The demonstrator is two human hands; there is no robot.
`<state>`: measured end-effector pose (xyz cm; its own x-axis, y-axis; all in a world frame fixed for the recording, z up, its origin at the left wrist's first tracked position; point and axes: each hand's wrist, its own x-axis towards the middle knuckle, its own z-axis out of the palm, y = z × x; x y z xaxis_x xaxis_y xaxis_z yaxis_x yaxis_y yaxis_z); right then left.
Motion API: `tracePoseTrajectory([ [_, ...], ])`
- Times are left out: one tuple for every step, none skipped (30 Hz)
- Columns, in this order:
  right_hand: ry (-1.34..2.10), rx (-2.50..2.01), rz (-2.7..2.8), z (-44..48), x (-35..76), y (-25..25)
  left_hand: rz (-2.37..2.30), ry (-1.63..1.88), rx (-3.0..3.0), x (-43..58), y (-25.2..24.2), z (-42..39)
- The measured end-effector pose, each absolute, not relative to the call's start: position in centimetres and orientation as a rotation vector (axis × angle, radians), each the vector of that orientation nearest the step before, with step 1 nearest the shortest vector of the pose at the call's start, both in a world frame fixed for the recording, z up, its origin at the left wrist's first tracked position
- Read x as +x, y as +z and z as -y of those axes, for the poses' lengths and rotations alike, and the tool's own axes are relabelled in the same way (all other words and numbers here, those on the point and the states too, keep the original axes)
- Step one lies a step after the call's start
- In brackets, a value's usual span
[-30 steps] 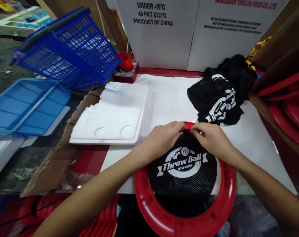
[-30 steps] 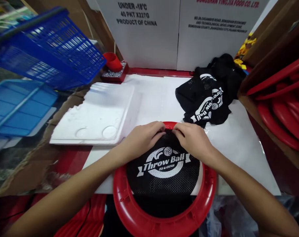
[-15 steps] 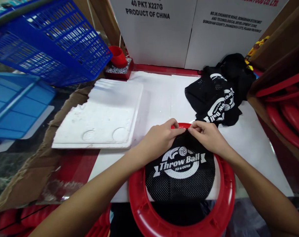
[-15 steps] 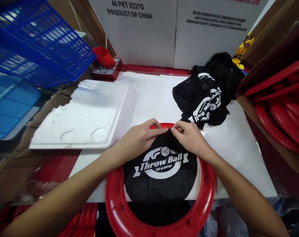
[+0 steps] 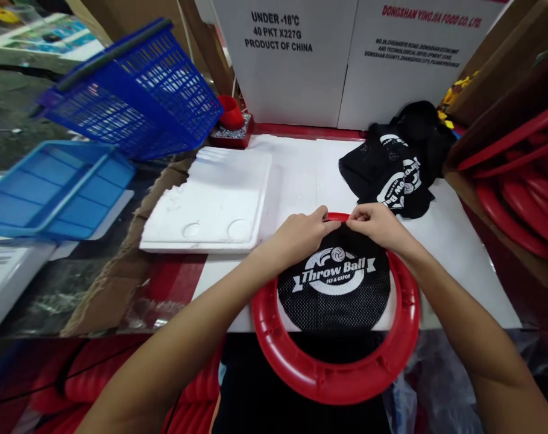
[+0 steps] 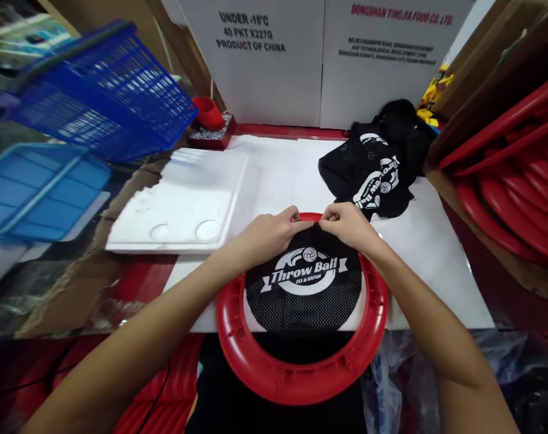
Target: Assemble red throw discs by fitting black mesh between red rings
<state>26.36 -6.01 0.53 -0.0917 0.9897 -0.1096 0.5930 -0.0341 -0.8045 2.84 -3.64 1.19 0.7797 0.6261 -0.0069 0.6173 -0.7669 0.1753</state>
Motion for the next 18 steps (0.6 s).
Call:
tracePoseTrajectory([
  [1.023,-1.639,1.730,5.9,26.7,0.5,-0.970,0.083,2.815,2.7,1.1,3.5],
  [1.038,-1.615,1.741,5.8,26.9,0.4,-0.952,0.085,2.832,2.6,1.1,3.4],
  [1.032,-1.599,1.761,5.6,27.1,0.3,-0.937,0.082,2.854,2.6,1.0,3.3],
  [1.009,-1.591,1.789,5.4,27.2,0.3,-0.927,0.073,2.879,2.6,1.0,3.1],
  [0.974,-1.595,1.824,5.1,27.2,0.3,-0.923,0.059,2.904,2.7,1.1,3.0],
  [0.927,-1.612,1.862,5.0,27.1,0.4,-0.925,0.042,2.925,2.9,1.3,3.0],
  [0.858,-1.641,1.904,5.0,26.9,0.7,-0.932,0.032,2.943,3.1,1.5,3.0],
  [0.748,-1.674,1.950,5.3,26.7,1.0,-0.947,0.047,2.959,3.3,1.8,3.3],
  [0.593,-1.700,2.001,6.0,26.4,1.5,-0.967,0.101,2.970,3.4,2.2,3.8],
  [0.402,-1.711,2.055,7.2,26.0,2.0,-0.994,0.194,2.971,3.5,2.5,4.6],
  [0.200,-1.700,2.111,8.8,25.7,2.6,-1.017,0.312,2.957,3.4,2.8,5.8],
  [0.013,-1.663,2.171,10.9,25.4,3.0,-1.009,0.420,2.935,3.1,3.0,7.2],
  [-0.101,-1.617,2.243,13.2,25.0,3.3,-0.972,0.493,2.900,2.7,3.0,8.9],
  [-0.102,-1.575,2.339,15.7,24.7,3.4,-0.898,0.502,2.867,2.3,2.8,10.6],
  [-0.002,-1.526,2.453,18.0,24.5,3.3,-0.765,0.423,2.838,1.7,2.4,12.3],
  [0.140,-1.476,2.524,20.0,24.4,2.9,-0.683,0.341,2.787,1.2,1.9,13.7],
  [0.265,-1.456,2.543,21.4,24.3,2.3,-0.621,0.270,2.739,0.7,1.3,14.8],
  [0.371,-1.445,2.535,22.3,24.4,1.7,-0.572,0.214,2.692,0.3,0.7,15.4],
])
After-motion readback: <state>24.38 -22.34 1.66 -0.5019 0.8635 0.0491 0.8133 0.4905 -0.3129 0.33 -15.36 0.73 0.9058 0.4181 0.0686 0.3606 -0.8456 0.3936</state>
